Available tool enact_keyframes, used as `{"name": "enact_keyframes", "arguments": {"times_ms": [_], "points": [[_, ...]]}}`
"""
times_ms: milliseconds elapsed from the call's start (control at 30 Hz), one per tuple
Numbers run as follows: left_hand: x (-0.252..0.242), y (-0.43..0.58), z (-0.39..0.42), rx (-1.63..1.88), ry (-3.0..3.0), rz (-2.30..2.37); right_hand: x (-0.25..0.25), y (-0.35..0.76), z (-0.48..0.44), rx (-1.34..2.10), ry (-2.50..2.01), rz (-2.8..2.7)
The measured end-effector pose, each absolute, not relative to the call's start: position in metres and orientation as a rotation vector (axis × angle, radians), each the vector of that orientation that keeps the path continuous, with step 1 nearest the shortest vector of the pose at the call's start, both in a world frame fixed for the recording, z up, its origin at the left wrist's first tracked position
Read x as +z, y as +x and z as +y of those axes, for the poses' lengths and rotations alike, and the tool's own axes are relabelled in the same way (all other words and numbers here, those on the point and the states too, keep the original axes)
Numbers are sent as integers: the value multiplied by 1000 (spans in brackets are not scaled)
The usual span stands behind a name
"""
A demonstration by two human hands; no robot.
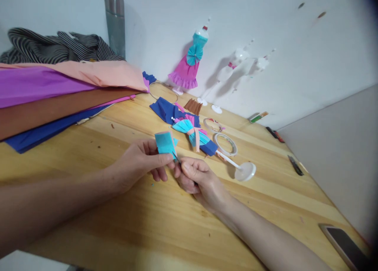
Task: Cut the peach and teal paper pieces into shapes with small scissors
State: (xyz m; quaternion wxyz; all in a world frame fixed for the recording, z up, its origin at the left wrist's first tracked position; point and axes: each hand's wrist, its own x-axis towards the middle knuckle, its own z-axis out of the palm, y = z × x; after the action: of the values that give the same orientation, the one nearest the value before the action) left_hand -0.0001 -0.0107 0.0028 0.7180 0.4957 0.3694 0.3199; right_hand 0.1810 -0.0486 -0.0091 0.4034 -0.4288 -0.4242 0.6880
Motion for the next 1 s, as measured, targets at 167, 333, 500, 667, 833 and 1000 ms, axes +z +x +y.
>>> {"name": "enact_keyframes", "arguments": {"times_ms": [167,333,500,667,833,1000], "points": [[4,1,-10,717,1119,838,-8,181,-49,1741,-1083,-1081],[6,2,-10,712,1124,853,-9,180,-49,1733,-1079,-1094],[4,2,-10,713,1120,829,-8,180,-49,1734,-1085,-1106],[4,1,-9,715,1121,814,-8,180,-49,1735,-1092,-1096],[4,1,-8,704,1115,812,-9,180,-50,1727,-1102,-1091],[1,0,-8,706,1120,813,-9,180,-50,1732,-1114,-1099]]}}
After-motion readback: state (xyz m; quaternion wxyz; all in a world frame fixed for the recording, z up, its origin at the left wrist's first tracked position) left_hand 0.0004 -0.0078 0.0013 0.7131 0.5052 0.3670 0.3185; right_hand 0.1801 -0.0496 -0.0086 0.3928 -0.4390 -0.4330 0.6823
